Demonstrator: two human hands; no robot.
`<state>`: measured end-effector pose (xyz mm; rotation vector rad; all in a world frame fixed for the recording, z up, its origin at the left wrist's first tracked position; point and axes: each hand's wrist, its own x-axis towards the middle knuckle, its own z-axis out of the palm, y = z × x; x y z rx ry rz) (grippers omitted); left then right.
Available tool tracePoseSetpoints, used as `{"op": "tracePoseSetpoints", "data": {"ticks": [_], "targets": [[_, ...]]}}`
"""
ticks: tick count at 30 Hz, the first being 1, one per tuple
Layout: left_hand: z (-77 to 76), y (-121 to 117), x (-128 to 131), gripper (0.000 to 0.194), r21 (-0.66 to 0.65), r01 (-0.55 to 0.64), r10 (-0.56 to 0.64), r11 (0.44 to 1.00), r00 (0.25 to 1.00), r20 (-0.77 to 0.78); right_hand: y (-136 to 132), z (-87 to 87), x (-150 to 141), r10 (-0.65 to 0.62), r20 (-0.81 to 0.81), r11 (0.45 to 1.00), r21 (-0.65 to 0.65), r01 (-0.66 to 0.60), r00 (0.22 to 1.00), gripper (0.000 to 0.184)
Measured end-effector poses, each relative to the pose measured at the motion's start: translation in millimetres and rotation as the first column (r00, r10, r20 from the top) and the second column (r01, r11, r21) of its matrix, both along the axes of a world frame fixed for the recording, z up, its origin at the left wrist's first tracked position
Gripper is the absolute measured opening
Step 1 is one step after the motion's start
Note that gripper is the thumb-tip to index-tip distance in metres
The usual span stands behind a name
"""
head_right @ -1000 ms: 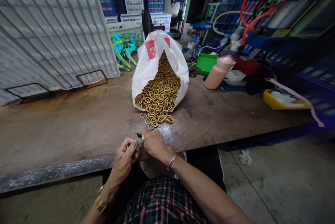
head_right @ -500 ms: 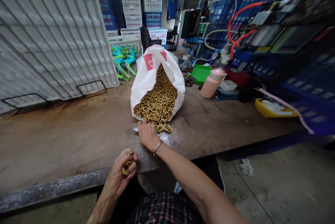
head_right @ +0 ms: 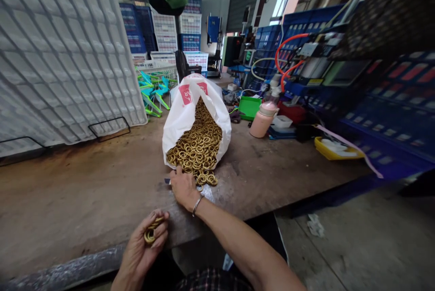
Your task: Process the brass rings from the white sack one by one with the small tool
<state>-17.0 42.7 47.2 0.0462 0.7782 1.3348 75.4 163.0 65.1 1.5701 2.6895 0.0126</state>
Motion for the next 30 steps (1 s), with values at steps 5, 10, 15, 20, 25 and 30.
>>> {"op": "tracePoseSetpoints", "data": {"ticks": [5, 10, 15, 20, 25, 30], "targets": [[3.0, 2.6, 1.9, 0.023, -0.04, -0.024, 0.023, 0.999, 0.999, -0.025, -5.6, -2.0, -0.5, 0.017, -0.006, 1.0, 0.013, -0.017, 1.0, 0.021], [5.7, 6.7, 4.9, 0.035, 0.023, -0.061, 0.065, 0.998, 0.947, -0.316, -20.2, -1.7, 9.5, 0.075, -0.146, 0.996, -0.034, -0.081, 0.986, 0.019], [2.3, 14.3, 4.0, 0.048, 0.043, -0.003, 0.028, 0.999, 0.798, -0.602, -30.0, -5.0, 28.0, 0.016, -0.479, 0.964, -0.225, -0.14, 0.877, 0.008], [-0.2, 19.1, 5.5, 0.038, 0.037, 0.078, -0.032, 0.996, 0.734, -0.678, -33.2, -8.0, 39.0, -0.089, -0.709, 0.898, -0.362, -0.252, 0.7, 0.012], [1.3, 18.1, 6.2, 0.031, 0.014, 0.151, -0.099, 0.988, 0.71, -0.697, -34.0, -4.9, 42.5, -0.21, -0.772, 0.838, -0.458, -0.296, 0.6, 0.012], [1.2, 16.3, 8.1, 0.03, 0.0, 0.147, -0.093, 0.989, 0.622, -0.778, -36.6, -3.7, 41.9, -0.207, -0.782, 0.859, -0.433, -0.273, 0.588, 0.011]]}}
